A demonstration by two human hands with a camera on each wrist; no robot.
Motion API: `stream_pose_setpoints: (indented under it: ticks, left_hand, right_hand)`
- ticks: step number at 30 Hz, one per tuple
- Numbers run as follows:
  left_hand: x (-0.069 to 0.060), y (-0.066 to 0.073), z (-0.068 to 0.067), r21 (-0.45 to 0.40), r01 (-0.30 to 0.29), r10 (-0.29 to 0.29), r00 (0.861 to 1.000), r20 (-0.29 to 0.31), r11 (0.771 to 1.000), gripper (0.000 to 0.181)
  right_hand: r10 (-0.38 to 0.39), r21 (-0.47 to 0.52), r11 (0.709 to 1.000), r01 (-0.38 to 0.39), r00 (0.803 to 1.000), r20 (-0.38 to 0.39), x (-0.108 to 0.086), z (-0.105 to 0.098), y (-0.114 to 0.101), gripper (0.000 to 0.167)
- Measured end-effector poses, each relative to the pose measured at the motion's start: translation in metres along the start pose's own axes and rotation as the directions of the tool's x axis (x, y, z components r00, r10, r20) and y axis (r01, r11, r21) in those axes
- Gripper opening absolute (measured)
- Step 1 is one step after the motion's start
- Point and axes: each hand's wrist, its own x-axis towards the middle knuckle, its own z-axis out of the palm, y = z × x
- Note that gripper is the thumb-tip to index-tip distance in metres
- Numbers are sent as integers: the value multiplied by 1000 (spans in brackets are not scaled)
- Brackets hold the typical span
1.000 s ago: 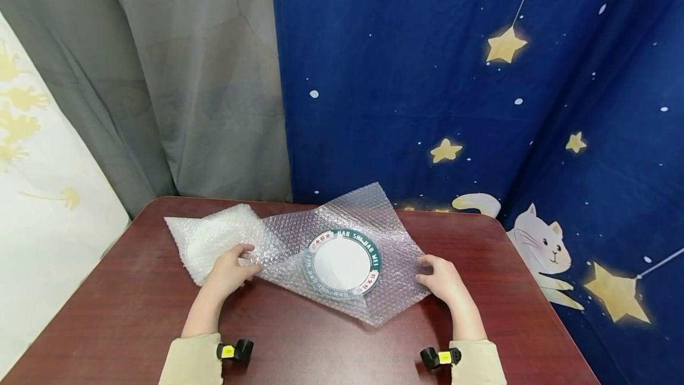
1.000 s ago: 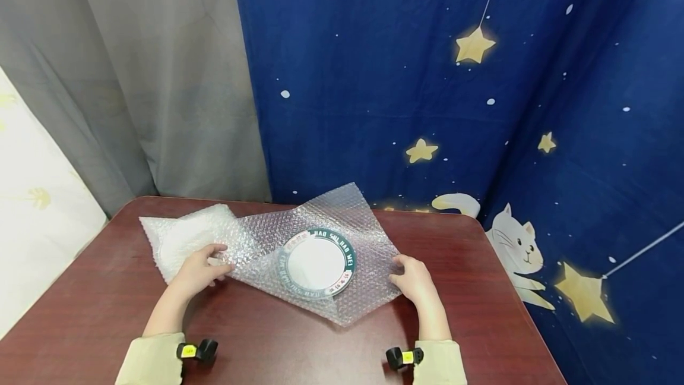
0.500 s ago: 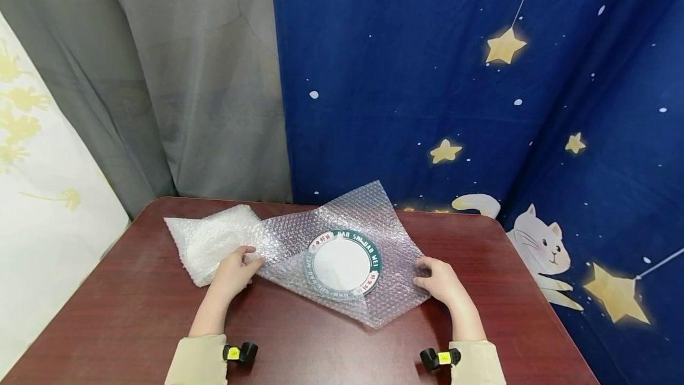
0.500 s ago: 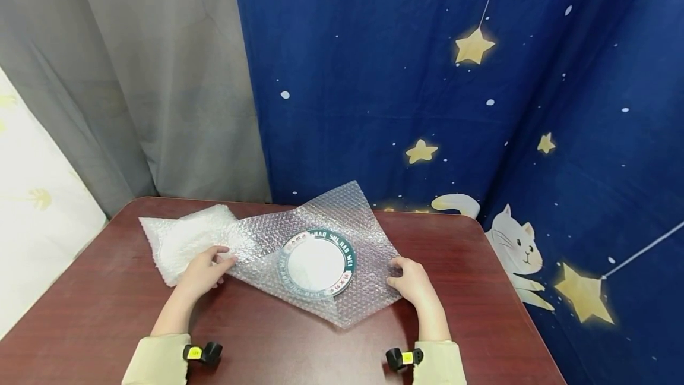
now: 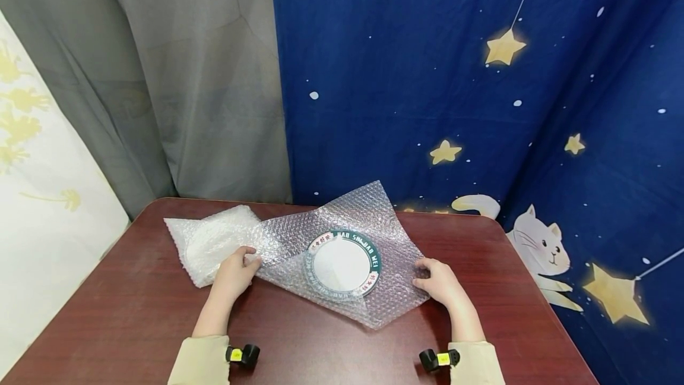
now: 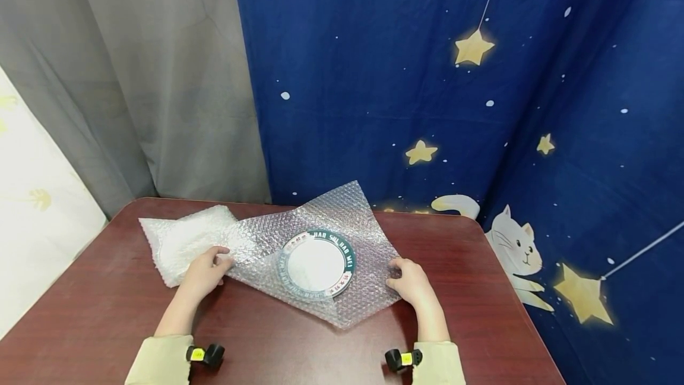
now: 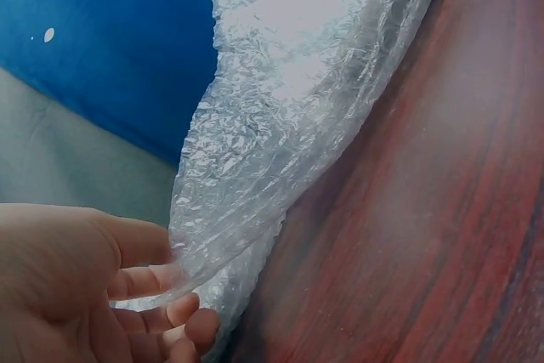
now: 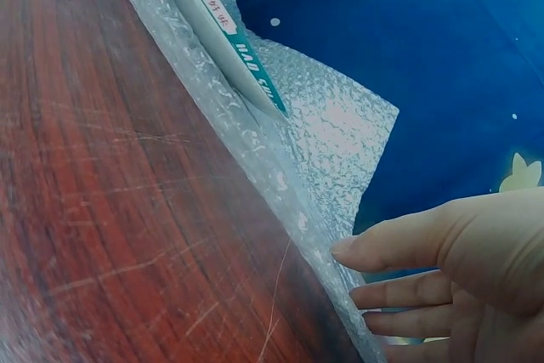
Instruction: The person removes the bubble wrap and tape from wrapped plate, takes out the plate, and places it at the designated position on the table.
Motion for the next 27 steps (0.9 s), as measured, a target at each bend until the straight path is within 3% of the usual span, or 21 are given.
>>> stream_pose_setpoints:
  ticks: [6, 14, 22, 27]
  left_hand:
    - [-1, -1, -2, 26, -7, 7, 1000, 24, 1000, 43]
    - [-1, -1, -9, 23, -29, 26, 993, 117, 999, 56]
    - [-4, -4, -16, 68, -126, 112, 977, 181, 990, 71]
    - [-8, 0, -19, 86, -149, 125, 962, 243, 985, 83]
  right_hand:
    - [-13, -18, 1000, 12, 1000, -3, 0, 0, -2, 34]
    - [-16, -32, 999, 16, 1000, 9, -1, -1, -3, 35]
    - [-24, -43, 999, 24, 1000, 16, 0, 0, -3, 38]
    - [-23, -42, 999, 24, 999, 22, 0, 0, -3, 42]
